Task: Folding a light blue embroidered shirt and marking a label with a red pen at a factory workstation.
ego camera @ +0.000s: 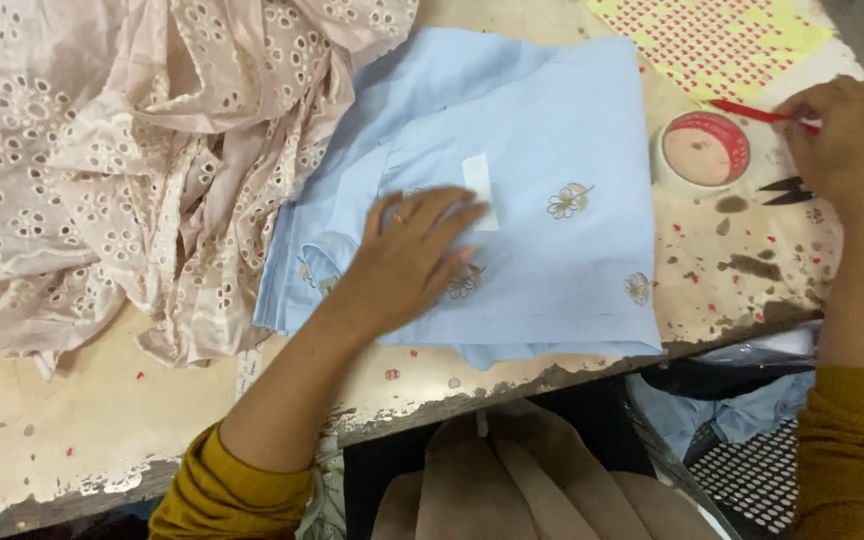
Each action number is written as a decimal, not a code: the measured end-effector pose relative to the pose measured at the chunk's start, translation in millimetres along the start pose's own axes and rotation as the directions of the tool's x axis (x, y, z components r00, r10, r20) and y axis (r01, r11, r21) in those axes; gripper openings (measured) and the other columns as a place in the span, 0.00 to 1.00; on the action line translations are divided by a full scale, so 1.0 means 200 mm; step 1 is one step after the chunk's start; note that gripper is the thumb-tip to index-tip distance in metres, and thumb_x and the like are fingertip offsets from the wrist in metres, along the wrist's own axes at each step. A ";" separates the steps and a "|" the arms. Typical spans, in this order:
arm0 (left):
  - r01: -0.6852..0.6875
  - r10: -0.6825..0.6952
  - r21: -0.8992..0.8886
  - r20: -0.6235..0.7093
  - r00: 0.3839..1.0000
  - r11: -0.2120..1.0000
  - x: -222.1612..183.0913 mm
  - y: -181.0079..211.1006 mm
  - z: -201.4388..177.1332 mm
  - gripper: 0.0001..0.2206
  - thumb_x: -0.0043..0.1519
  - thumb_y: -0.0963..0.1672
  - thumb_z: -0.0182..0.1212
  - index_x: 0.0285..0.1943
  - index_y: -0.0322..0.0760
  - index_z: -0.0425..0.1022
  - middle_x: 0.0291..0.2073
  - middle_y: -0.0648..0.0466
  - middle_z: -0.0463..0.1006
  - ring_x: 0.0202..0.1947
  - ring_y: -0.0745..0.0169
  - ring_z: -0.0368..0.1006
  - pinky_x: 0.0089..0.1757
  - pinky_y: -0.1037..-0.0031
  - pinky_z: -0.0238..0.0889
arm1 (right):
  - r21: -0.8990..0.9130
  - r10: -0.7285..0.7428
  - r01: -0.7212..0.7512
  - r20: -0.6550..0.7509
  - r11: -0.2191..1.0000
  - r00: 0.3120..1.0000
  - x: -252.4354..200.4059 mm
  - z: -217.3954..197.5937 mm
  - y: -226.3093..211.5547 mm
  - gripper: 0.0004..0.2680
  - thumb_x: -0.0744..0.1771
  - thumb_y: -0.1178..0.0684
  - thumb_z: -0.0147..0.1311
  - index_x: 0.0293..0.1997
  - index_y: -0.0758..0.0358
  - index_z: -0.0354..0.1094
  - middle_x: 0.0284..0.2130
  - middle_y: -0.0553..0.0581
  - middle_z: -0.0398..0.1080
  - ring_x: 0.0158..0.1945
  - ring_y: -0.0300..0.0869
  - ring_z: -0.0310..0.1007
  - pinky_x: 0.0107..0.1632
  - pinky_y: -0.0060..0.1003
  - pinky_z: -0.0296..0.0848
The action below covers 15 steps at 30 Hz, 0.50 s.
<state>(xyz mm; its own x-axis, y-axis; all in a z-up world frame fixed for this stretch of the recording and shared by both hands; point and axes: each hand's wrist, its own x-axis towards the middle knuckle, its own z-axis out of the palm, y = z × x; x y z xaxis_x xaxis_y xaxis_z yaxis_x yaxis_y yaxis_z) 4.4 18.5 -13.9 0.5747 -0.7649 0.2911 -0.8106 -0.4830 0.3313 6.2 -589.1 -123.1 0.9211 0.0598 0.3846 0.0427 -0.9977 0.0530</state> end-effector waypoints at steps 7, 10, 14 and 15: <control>-0.092 0.126 0.143 -0.248 0.961 0.985 0.17 -0.15 0.02 0.12 0.73 0.49 0.55 0.61 0.53 0.80 0.71 0.57 0.65 0.73 0.52 0.57 0.65 0.50 0.42 | 0.402 -0.083 0.208 -0.306 0.892 0.948 0.19 -0.20 -0.17 0.08 0.88 0.67 0.36 0.69 0.85 0.62 0.52 0.76 0.64 0.51 0.60 0.63 0.64 0.53 0.62; -0.010 0.021 0.090 -0.113 0.993 0.996 0.15 -0.23 0.12 0.23 0.70 0.58 0.59 0.75 0.68 0.68 0.80 0.48 0.37 0.80 0.42 0.25 0.67 0.25 0.22 | 0.802 0.130 0.058 -0.167 0.595 0.977 0.35 -0.44 -0.64 0.18 0.85 0.38 0.32 0.69 0.64 0.63 0.61 0.58 0.67 0.66 0.44 0.66 0.79 0.45 0.63; 0.094 -0.095 0.041 0.006 0.996 0.995 0.16 -0.21 0.09 0.28 0.69 0.62 0.57 0.78 0.72 0.61 0.79 0.47 0.25 0.78 0.38 0.16 0.64 0.22 0.12 | 0.958 -0.162 0.207 -0.176 0.197 0.971 0.47 -0.84 -1.56 0.05 0.76 0.58 0.53 0.56 0.64 0.61 0.45 0.55 0.64 0.42 0.38 0.66 0.47 0.29 0.68; 0.130 -0.132 0.036 0.072 0.989 0.991 0.16 -0.21 0.08 0.29 0.68 0.62 0.56 0.80 0.74 0.58 0.78 0.47 0.21 0.77 0.38 0.12 0.63 0.22 0.09 | 0.969 -0.294 0.203 -0.237 -0.140 0.926 0.52 -0.83 -1.70 0.10 0.69 0.60 0.59 0.51 0.55 0.59 0.32 0.42 0.56 0.27 0.26 0.55 0.30 0.20 0.59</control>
<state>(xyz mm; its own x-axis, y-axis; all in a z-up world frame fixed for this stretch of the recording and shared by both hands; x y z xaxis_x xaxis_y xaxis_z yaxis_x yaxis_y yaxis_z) 54.4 6.9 -32.7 0.6674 -0.7229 0.1791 -0.7323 -0.5933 0.3342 22.6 -237.7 51.2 0.7491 0.3559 0.5587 0.5561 0.1205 -0.8223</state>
